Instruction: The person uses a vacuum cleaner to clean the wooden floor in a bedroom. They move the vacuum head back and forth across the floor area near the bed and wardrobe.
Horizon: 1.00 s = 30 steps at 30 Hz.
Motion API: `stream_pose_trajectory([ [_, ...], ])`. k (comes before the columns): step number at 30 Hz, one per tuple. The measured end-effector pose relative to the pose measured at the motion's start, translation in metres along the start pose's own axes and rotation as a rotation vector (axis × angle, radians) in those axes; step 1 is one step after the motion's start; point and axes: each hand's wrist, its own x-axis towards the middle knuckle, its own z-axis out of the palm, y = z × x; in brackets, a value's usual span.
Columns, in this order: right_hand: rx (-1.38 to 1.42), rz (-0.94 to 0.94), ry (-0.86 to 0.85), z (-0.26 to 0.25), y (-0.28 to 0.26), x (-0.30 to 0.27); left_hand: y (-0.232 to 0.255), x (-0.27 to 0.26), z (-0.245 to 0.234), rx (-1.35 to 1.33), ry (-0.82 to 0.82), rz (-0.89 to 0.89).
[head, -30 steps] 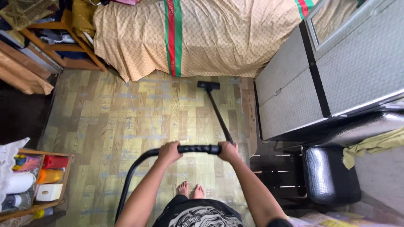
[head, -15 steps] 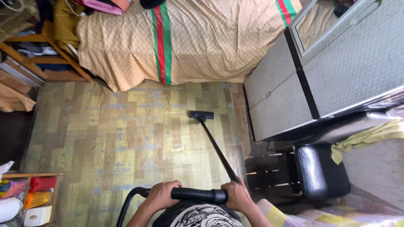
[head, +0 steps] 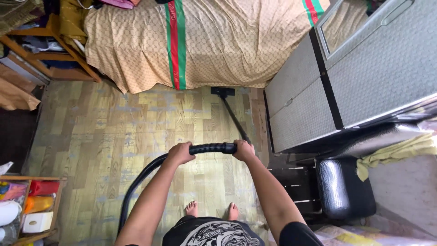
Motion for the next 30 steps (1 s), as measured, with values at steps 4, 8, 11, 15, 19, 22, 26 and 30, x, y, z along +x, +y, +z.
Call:
stream_pose_trajectory([
  [4,-0.080,-0.019,-0.038,0.003,0.030,-0.010,0.021,-0.005,0.031,0.001,0.002,-0.022],
  [8,-0.245,-0.122,-0.088,0.019,0.067,-0.089,0.050,-0.056,0.067,-0.019,-0.101,0.015],
  [11,-0.289,-0.183,-0.110,0.009,0.083,-0.184,0.081,-0.113,0.090,-0.084,-0.199,0.042],
  [15,-0.060,-0.179,-0.153,-0.045,0.087,-0.279,0.131,-0.163,0.081,-0.267,-0.207,0.123],
  [19,-0.008,-0.174,-0.063,-0.045,0.104,-0.253,0.133,-0.143,0.107,-0.290,-0.164,0.079],
  [22,-0.040,-0.156,-0.042,-0.024,0.113,-0.191,0.139,-0.107,0.093,-0.240,-0.066,-0.053],
  [26,-0.049,-0.145,-0.041,0.023,0.135,-0.079,0.103,-0.028,0.109,-0.039,0.038,-0.047],
  [30,-0.099,-0.117,-0.080,0.065,0.149,-0.014,0.081,0.001,0.151,0.043,-0.017,-0.129],
])
